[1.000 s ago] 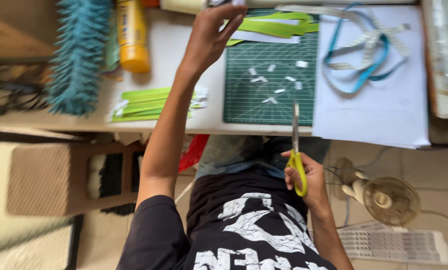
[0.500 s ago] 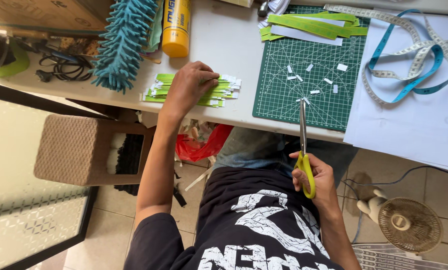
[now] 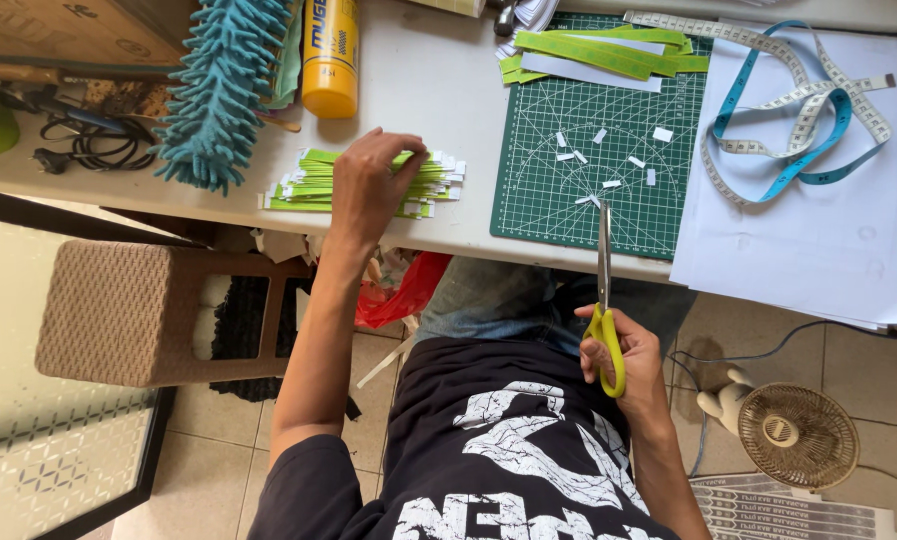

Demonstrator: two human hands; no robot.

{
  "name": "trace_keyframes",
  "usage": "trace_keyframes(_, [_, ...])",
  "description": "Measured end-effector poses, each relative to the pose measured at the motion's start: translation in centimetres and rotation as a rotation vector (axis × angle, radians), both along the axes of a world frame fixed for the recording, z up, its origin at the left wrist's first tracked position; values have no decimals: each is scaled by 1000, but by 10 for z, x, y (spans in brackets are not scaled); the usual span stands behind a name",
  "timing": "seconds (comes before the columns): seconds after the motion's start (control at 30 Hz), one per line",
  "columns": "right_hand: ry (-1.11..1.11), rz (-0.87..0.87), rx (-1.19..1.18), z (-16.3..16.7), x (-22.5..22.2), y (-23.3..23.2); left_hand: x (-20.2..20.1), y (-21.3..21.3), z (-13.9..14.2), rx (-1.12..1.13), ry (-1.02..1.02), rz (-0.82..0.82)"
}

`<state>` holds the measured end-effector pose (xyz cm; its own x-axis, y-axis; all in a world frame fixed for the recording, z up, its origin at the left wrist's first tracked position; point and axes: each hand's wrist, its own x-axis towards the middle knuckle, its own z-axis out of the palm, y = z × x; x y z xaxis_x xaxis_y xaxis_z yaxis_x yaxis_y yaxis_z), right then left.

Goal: The person sits at a craft table and trims the ends of green paper strips with scissors, cutting small pieces off one strip at a time and placing the trimmed strips on a pile. They briefly discard paper scraps into a red bag on the floor before resuming cutting.

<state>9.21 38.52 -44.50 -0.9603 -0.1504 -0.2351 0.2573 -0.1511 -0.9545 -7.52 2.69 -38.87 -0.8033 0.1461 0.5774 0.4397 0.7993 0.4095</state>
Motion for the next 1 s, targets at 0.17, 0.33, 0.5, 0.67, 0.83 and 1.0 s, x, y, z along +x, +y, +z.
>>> trace_keyframes(0.17, [8, 5, 26, 0, -2, -2, -4, 18, 8, 256, 127, -48])
trace_keyframes(0.33, [10, 13, 23, 2, -2, -6, -5, 59, 18, 952, -328, -362])
trace_keyframes(0.5, [-13, -4, -22, 3, -2, -7, 18, 111, 23, 1234, -668, -475])
trace_keyframes(0.67, [-7, -19, -39, 4, 1, -1, 41, 140, 13, 1436, -852, -652])
trace_keyframes(0.83, [8, -28, -32, 4, -2, -1, 49, 147, 7, 1317, -819, -531])
trace_keyframes(1.0, [63, -2, -12, 12, -1, -2, 64, 149, 22, 946, -596, -338])
